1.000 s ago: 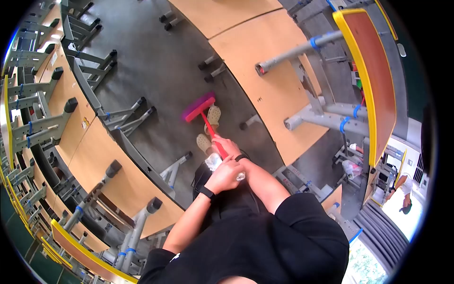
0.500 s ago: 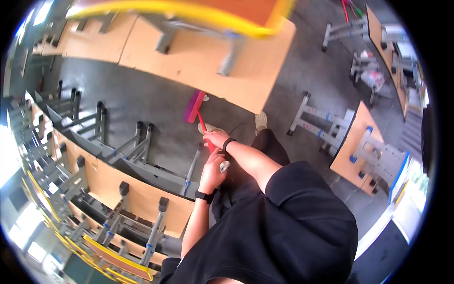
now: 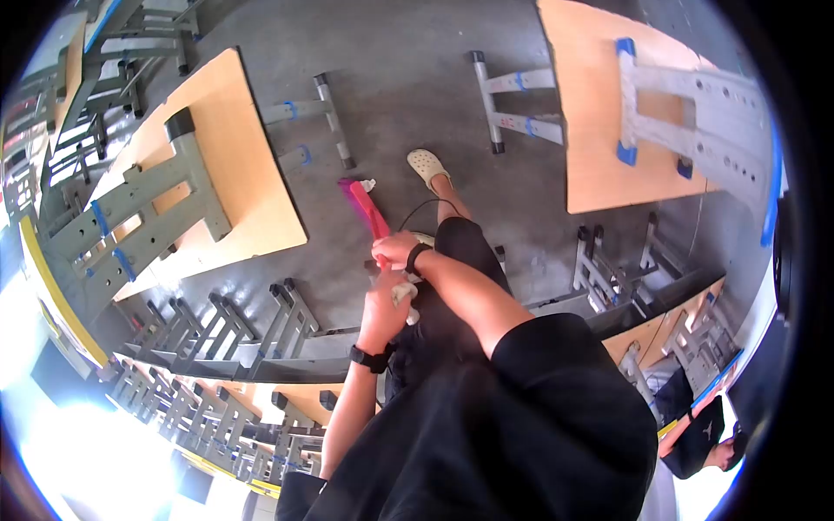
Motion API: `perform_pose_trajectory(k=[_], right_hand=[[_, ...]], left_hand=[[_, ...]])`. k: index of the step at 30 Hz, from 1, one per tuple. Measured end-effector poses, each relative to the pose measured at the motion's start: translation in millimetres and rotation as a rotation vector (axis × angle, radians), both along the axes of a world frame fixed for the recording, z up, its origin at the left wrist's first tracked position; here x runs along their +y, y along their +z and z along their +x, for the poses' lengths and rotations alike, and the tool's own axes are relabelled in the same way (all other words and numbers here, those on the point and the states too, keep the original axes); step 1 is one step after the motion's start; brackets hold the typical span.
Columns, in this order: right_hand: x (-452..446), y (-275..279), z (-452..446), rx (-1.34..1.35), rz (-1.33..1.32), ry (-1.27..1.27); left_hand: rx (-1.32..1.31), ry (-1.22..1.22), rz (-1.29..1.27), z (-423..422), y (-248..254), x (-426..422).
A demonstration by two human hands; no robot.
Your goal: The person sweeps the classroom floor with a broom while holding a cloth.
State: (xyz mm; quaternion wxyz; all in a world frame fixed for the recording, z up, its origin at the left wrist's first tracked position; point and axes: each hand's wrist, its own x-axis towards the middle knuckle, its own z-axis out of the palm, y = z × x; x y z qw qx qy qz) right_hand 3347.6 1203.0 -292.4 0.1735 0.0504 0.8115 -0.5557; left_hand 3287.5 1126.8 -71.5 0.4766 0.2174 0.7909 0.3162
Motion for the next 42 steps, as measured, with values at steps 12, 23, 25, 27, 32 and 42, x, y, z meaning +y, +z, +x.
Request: perform_pose_trajectory(k=[12,23,25,27,32,42], right_hand=[[-21.2,49.7,29.0,0.297,0.385,0.200],[-217.4,36.4,139.0,-0.042,0.581,1.018],[-244.5,1.1,181.5,-0.054,0.521,0.928],[-266.4,-17.3,200.6,-0.050,0.493,0.856],[-300.9,-54.9,237.4,-0.091,0.546,0.705],[-161.3,-157.6,216.8,0.039,0.788,0.435]], left_hand=[[0.150,0.376,0.216,66.7,51.4,-112.3],[0.315,0.545,-0.484,245.4,29.6,-283.9],[0.119,0.490,-0.674,254.4,20.2,-294.1],[0.023,0.554,-0.706,252.7,12.6,-302.3],[-0.008,0.575,-0.720,286.6,-35.5,-328.1],[-0.206,0.643,-0.517,297.0,-171.7,-240.5]])
